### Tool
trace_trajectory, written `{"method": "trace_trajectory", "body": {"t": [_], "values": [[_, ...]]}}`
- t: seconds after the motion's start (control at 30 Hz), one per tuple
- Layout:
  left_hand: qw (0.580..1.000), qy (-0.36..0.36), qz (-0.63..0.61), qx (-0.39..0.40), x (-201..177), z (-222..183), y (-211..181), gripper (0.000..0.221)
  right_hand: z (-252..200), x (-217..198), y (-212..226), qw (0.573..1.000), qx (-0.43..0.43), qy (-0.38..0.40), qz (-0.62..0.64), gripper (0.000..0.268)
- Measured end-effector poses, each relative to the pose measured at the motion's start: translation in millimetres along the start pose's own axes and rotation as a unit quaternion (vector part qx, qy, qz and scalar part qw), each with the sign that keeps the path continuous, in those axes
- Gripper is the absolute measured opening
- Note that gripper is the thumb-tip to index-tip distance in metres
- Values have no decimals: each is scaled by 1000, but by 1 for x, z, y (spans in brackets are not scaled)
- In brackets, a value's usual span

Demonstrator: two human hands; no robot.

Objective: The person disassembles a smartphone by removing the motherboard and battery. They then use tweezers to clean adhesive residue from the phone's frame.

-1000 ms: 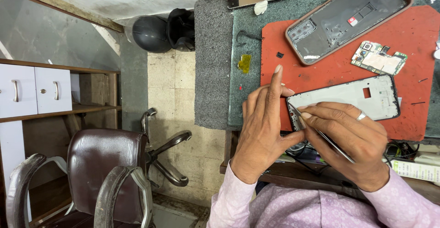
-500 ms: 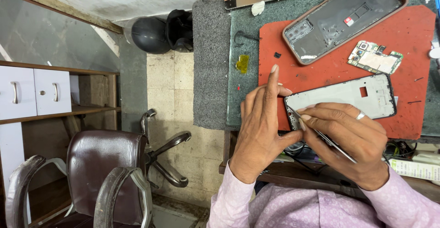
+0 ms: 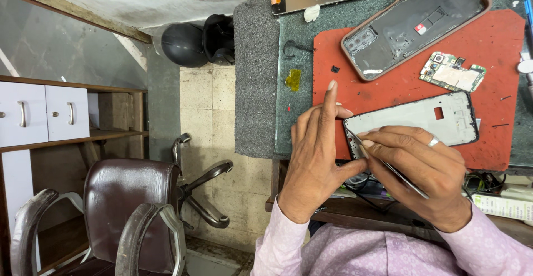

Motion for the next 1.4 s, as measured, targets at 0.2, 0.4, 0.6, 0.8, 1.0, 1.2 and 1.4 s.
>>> {"method": "trace_trajectory", "body": {"t": [0.2,0.4,0.6,0.8,1.0,1.2,1.4], "values": [[1000,0,1,5,1,1,0,137,0,2,-1,1000,11,10,-10,22],[1000,-4,9,6,-1,1,0,136,1,2,0,1000,14,-8,-20,19],[1000,-12,12,4,0,1,-2,134,-2,2,1,999,16,-31,-38,17],[1000,-14,14,-10,1,0,-3,133,-6,0,0,998,24,-45,-36,20],[1000,-17,9,-11,0,-1,-3,133,-7,-3,3,997,33,-58,-46,20],[1000,-19,24,-4,-1,0,-5,133,-3,-13,7,992,47,-78,-84,18],[999,-17,27,-4,-1,0,-5,132,-13,-21,1,988,70,-94,-105,16]]}}
Point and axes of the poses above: each hand's wrist, its own z-axis towards the middle knuckle, its own x-axis out of the palm, y = z × x, the point moved 6 cm from there along z, towards the middle knuckle, and after that the axes turned 9 degrees about y, right-handed, at the moved point
